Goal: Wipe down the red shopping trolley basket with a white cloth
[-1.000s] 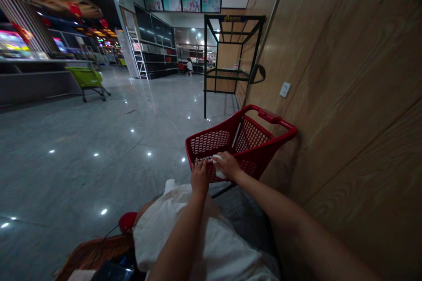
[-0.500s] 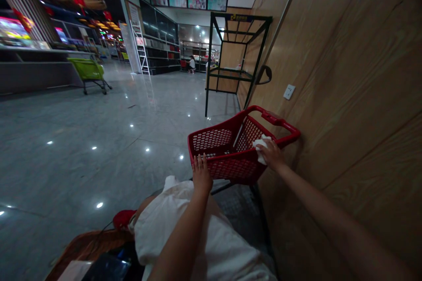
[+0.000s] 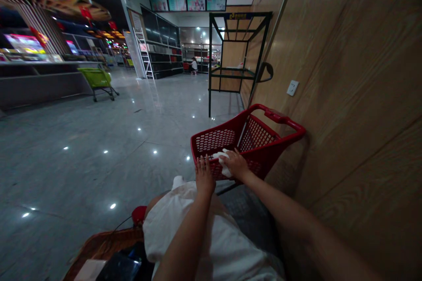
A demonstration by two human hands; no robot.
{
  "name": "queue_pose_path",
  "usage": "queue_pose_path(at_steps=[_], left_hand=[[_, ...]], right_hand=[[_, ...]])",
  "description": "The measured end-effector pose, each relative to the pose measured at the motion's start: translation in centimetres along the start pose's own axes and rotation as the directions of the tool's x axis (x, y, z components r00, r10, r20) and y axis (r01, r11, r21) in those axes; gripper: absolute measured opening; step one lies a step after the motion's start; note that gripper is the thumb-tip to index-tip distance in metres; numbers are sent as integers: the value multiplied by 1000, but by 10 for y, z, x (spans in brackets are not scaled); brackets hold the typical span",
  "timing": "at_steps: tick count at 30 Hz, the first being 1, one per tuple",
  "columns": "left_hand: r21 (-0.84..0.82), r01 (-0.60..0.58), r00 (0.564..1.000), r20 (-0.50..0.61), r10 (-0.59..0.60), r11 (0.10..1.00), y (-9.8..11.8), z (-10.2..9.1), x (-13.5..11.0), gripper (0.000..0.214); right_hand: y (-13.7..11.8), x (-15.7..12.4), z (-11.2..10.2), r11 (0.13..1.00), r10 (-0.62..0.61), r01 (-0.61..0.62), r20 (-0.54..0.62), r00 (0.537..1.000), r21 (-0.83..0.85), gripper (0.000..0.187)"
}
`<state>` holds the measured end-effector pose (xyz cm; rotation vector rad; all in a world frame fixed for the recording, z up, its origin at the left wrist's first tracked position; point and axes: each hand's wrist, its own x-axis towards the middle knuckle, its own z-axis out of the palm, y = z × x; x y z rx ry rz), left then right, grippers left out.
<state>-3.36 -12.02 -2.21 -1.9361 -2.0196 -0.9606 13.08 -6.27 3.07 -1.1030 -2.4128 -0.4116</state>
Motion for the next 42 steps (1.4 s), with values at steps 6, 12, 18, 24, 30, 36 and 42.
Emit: queue_pose_path(at_steps=[6, 12, 18, 24, 30, 36, 42], left_hand=[[-51, 0, 1000, -23, -2, 999, 7, 3, 1, 78], [-87, 15, 1000, -18, -16, 996, 11, 7, 0, 77], [-76, -8, 1000, -28, 6, 997, 1, 12, 1, 75], [-31, -6, 1000, 24, 7, 1000, -2, 4, 1, 76], [-56, -10, 1000, 28, 12, 998, 7, 1, 2, 80], [-119, 27, 1000, -9, -28, 993, 12, 7, 3, 83], [-103, 12, 1000, 5, -12, 995, -2, 5, 4, 76]], right_hand=[[129, -44, -54, 969, 124, -114, 33, 992, -218, 28], [98, -38, -34, 988, 86, -88, -19, 996, -126, 28], [-37, 8, 25, 998, 1, 1, -23, 1000, 67, 42], [17, -3, 3, 997, -66, 68, 59, 996, -37, 37], [139, -55, -49, 965, 136, -139, -28, 990, -223, 34], [63, -34, -16, 983, 165, -174, -137, 977, -52, 32], [-45, 10, 29, 995, 87, -84, -72, 994, 51, 35]])
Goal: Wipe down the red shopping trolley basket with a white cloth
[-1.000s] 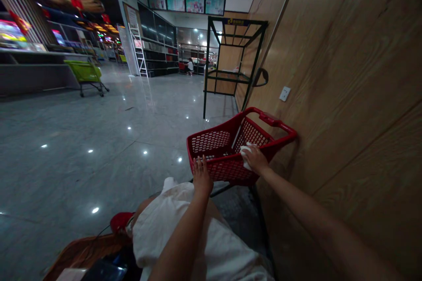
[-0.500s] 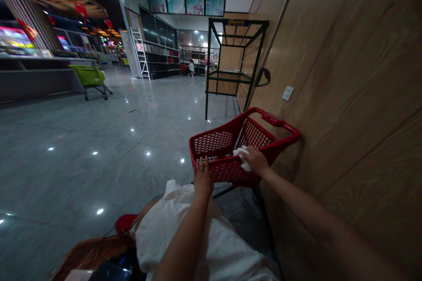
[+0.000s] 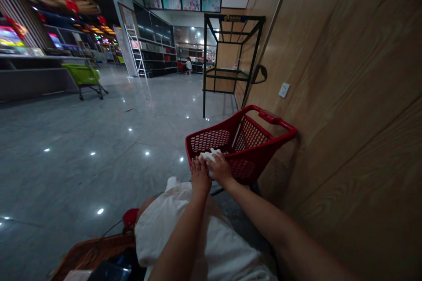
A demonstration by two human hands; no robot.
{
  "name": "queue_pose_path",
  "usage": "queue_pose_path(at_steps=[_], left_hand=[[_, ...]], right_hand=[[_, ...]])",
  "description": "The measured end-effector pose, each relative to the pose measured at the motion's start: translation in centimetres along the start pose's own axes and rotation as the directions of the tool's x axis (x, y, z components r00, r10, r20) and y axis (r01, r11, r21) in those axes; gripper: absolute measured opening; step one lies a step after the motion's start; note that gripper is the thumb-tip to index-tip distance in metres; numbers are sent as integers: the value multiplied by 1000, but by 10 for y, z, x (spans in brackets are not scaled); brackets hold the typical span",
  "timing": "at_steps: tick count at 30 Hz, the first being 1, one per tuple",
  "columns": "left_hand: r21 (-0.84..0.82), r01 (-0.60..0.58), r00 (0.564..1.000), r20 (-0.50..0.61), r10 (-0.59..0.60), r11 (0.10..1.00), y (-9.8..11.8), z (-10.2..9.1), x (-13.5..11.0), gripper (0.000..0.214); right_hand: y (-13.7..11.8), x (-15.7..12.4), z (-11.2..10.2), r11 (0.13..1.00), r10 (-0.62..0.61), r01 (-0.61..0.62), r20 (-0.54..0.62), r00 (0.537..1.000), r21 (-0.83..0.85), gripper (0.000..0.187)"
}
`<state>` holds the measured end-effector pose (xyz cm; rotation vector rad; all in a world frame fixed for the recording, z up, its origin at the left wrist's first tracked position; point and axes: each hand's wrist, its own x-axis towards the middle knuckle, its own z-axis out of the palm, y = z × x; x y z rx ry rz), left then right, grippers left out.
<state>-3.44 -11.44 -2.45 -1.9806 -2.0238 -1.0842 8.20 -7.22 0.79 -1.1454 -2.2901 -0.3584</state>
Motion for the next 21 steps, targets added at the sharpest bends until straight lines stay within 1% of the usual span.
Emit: queue_pose_path(at_steps=[1, 2, 3, 5, 6, 8, 10, 11, 12, 13, 14, 16, 19, 21], left_hand=[[11, -2, 1000, 8, 2, 1000, -2, -2, 0, 77], [23, -3, 1000, 18, 3, 1000, -3, -3, 0, 79], [35, -5, 999, 31, 4, 999, -4, -5, 1, 80], [50, -2, 998, 57, -1, 999, -3, -8, 1, 81], [51, 2, 998, 64, -6, 999, -1, -8, 2, 81], [38, 13, 998, 63, -16, 999, 3, -8, 3, 81], [11, 32, 999, 44, -33, 999, 8, -8, 4, 80], [-5, 43, 999, 33, -43, 999, 11, -7, 4, 80], [-20, 52, 998, 25, -52, 998, 13, -6, 4, 81], [-31, 61, 998, 20, -61, 998, 14, -6, 4, 81], [-36, 68, 998, 16, -67, 997, 15, -5, 4, 81], [-31, 72, 997, 11, -72, 997, 15, -3, 4, 81], [-9, 55, 998, 13, -55, 998, 9, -2, 3, 79], [0, 48, 999, 23, -48, 999, 4, -2, 3, 74]], right_hand=[[1, 2, -1, 1000, -31, 31, 15, 999, -2, 36], [8, 3, -4, 998, -68, 68, 32, 997, -8, 37], [21, 1, -10, 994, -102, 103, 50, 994, -20, 38], [60, -7, -28, 989, -129, 134, 82, 988, -62, 39], [82, -12, -38, 989, -110, 118, 90, 990, -91, 38], [123, -24, -59, 988, -46, 55, 65, 997, -144, 37], [148, -32, -75, 985, 8, -4, 26, 1000, -171, 36], [153, -34, -79, 985, 30, -29, 7, 1000, -172, 35], [151, -34, -80, 986, 44, -45, -10, 999, -163, 34], [144, -32, -77, 988, 47, -50, -24, 999, -146, 33], [131, -29, -71, 992, 39, -43, -37, 999, -120, 33], [95, -20, -52, 999, -7, 4, -54, 999, -53, 34], [33, -3, -18, 996, -74, 77, -52, 996, 42, 39], [3, 6, -3, 992, -108, 110, -27, 994, 65, 40]])
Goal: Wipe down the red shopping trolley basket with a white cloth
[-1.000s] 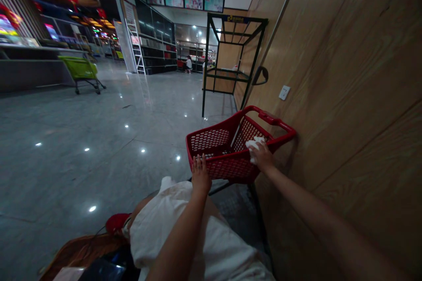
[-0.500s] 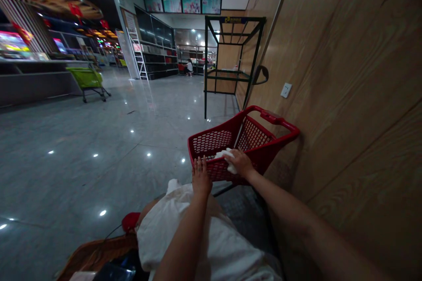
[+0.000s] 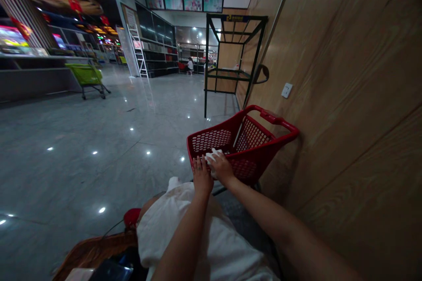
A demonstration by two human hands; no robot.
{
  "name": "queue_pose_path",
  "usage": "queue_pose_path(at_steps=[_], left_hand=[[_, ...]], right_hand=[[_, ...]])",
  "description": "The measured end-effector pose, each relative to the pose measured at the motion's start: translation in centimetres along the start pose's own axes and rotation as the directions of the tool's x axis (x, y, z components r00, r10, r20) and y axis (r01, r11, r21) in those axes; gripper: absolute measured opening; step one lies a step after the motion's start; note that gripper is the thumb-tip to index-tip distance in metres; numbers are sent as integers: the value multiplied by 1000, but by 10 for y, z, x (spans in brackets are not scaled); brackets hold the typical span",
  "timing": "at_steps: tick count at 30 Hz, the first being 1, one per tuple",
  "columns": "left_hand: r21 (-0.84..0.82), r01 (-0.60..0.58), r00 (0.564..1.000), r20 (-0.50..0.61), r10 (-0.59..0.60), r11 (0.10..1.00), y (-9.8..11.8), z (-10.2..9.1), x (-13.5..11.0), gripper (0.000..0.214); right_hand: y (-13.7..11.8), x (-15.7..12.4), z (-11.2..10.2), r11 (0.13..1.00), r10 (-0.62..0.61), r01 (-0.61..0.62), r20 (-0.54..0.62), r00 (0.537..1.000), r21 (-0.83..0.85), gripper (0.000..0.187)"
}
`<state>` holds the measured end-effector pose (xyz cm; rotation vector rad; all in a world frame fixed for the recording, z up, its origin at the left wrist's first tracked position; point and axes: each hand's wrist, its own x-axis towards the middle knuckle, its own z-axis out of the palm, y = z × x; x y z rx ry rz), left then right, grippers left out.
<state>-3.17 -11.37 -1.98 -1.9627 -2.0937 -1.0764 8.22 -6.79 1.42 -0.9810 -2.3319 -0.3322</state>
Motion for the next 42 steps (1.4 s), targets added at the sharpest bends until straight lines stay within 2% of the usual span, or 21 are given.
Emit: queue_pose_path(at_steps=[2, 4, 6, 8, 12, 14, 15, 16, 18, 21, 24, 26, 27, 29, 32, 36, 38, 40, 42], left_hand=[[8, 11, 1000, 16, -11, 1000, -3, -1, 0, 71], [11, 20, 999, 33, -20, 1000, -4, -3, 0, 73], [7, 17, 999, 44, -18, 1000, -2, -5, -1, 79], [-2, 13, 999, 52, -13, 1000, 2, -7, -1, 83], [-21, 14, 997, 74, -13, 1000, 10, -7, 0, 83], [-32, 11, 997, 72, -8, 999, 13, -5, 0, 83], [-38, 6, 998, 66, -3, 999, 14, -3, 0, 83], [-46, -1, 998, 57, 3, 999, 15, -1, 0, 82], [-63, -16, 999, 35, 18, 998, 14, 2, -1, 81], [-70, -26, 999, 22, 28, 997, 11, 4, -1, 79], [-53, -29, 999, 34, 31, 998, 4, 2, -1, 80], [-41, -43, 998, 33, 45, 998, -1, 0, -1, 80], [-35, -53, 998, 31, 54, 998, -3, -1, -1, 80], [-22, -62, 998, 27, 62, 998, -6, -3, -2, 80], [-12, -63, 997, 33, 64, 998, -7, -4, -2, 80], [-21, -52, 998, 34, 53, 998, -2, -2, -1, 84], [-33, -55, 998, 32, 56, 998, 1, 0, -2, 85], [-48, -64, 998, 23, 65, 997, 3, 3, -3, 86], [-64, -80, 997, 17, 81, 995, 3, 6, -4, 90]], right_hand=[[-10, 7, 7, 999, -34, 34, 44, 998, -5, 42], [1, 5, 2, 997, -73, 76, 95, 993, -33, 43], [31, -5, -15, 991, -92, 104, 139, 986, -83, 42], [72, -22, -40, 986, -60, 83, 156, 986, -147, 43], [159, -55, -97, 970, 20, 7, 108, 994, -244, 45], [183, -64, -113, 965, 79, -62, 60, 995, -255, 46], [187, -66, -115, 962, 119, -109, 25, 993, -249, 46], [184, -66, -113, 961, 153, -151, -6, 988, -233, 45], [162, -60, -96, 964, 189, -195, -50, 981, -178, 42], [100, -42, -53, 991, 117, -119, -32, 993, -69, 41], [36, -22, -13, 996, 95, -94, -41, 995, 4, 45], [12, -13, 0, 997, 70, -69, -17, 997, 30, 45], [8, -11, 2, 998, 45, -45, 5, 999, 40, 45], [16, -11, -5, 999, -11, 9, 52, 999, 49, 49], [62, -25, -33, 999, -42, 40, 90, 995, 24, 56], [145, -54, -83, 996, 48, -42, 86, 995, -73, 64], [172, -63, -99, 982, 148, -140, 53, 988, -124, 62], [178, -64, -101, 961, 243, -240, 7, 970, -137, 58], [159, -57, -88, 960, 265, -264, -2, 964, -97, 54]])
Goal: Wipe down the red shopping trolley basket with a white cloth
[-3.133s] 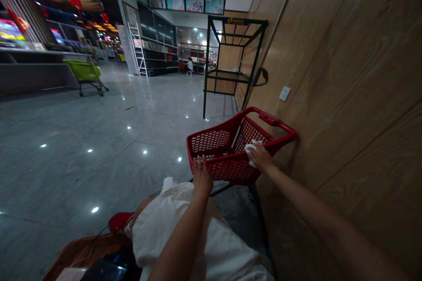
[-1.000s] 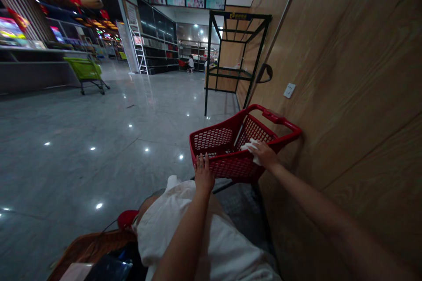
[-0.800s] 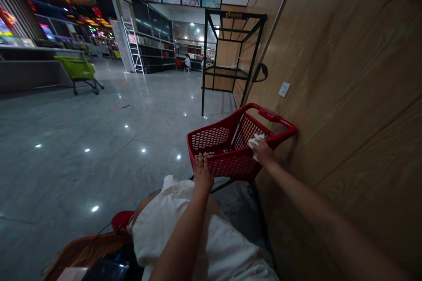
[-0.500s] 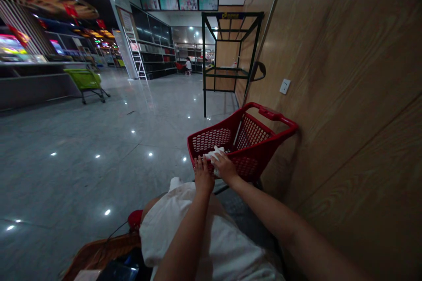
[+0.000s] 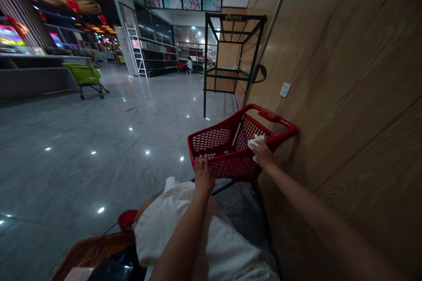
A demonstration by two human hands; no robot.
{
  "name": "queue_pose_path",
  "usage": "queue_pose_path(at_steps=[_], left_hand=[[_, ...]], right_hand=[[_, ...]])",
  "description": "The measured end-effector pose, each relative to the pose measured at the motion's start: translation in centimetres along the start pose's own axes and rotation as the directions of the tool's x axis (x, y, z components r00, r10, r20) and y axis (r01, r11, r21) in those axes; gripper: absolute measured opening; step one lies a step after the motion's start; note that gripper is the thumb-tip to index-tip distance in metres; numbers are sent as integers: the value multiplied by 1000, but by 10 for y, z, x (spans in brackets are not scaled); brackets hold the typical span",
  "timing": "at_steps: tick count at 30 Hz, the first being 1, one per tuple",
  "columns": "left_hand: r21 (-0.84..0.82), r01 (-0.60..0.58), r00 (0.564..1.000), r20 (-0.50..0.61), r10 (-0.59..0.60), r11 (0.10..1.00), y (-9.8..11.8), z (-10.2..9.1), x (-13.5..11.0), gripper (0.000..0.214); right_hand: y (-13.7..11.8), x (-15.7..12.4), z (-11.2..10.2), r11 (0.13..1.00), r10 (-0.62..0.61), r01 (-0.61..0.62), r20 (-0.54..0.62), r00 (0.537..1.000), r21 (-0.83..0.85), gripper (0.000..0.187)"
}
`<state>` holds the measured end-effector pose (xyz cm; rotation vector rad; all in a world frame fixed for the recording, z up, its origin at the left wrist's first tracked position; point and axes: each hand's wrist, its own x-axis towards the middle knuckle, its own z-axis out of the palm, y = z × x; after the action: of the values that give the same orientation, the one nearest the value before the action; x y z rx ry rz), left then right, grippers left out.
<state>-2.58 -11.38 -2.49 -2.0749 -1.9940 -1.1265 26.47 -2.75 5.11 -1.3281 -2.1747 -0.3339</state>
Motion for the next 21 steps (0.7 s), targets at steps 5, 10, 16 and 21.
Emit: queue_pose_path(at_steps=[5, 10, 16, 21], left_hand=[[-13, -67, 998, 13, 67, 998, -12, 5, -1, 96], [6, -100, 995, 24, 100, 995, -24, 6, 1, 85], [23, -19, 999, 37, 18, 1000, -14, -2, 0, 83], [-12, 2, 999, 38, -1, 1000, 0, -5, 2, 80]], right_hand=[[-124, 4, 52, 980, -113, 107, 26, 993, 169, 45], [-193, 7, 79, 951, -230, 222, 13, 973, 216, 45], [-104, -1, 48, 948, -305, 298, 50, 951, 111, 57], [13, -10, 3, 988, -133, 138, 78, 988, -71, 63]])
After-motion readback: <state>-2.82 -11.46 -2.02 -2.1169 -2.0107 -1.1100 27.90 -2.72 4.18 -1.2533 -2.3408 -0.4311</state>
